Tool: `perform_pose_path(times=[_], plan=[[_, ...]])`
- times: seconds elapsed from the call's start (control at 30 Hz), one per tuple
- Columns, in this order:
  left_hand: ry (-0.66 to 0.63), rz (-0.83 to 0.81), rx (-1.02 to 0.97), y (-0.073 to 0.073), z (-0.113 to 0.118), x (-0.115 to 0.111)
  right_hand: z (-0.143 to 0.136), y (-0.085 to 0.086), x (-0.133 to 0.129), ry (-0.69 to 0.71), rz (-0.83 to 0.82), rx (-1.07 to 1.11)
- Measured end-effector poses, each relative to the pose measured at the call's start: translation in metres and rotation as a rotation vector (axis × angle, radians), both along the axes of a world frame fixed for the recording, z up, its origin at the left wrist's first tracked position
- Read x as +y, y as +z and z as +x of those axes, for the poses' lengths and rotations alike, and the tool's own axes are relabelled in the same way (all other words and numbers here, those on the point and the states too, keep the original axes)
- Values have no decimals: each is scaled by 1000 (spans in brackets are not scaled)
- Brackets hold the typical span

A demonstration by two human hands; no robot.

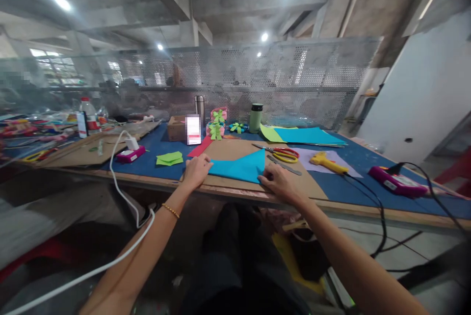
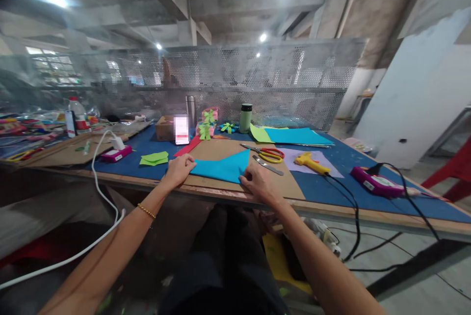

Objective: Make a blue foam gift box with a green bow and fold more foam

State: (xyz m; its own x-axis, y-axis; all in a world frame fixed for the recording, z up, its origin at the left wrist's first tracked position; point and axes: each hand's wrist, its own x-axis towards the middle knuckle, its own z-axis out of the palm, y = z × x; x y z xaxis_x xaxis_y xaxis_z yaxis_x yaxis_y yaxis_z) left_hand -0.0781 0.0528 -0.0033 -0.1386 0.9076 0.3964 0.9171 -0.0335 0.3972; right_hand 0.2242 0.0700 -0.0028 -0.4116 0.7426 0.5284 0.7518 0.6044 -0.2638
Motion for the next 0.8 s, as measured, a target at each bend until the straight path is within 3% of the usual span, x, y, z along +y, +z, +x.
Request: perform_pose_path(times=[0.2, 0.43, 0.8], plan=[[-69, -66, -115, 8, -9, 5, -1, 2, -3, -3, -12, 3], [-81, -89, -66, 15, -4, 3, -2, 3, -3, -23, -25, -24], [-119, -24, 41, 0, -3, 11, -2, 5, -5, -31, -35, -45]])
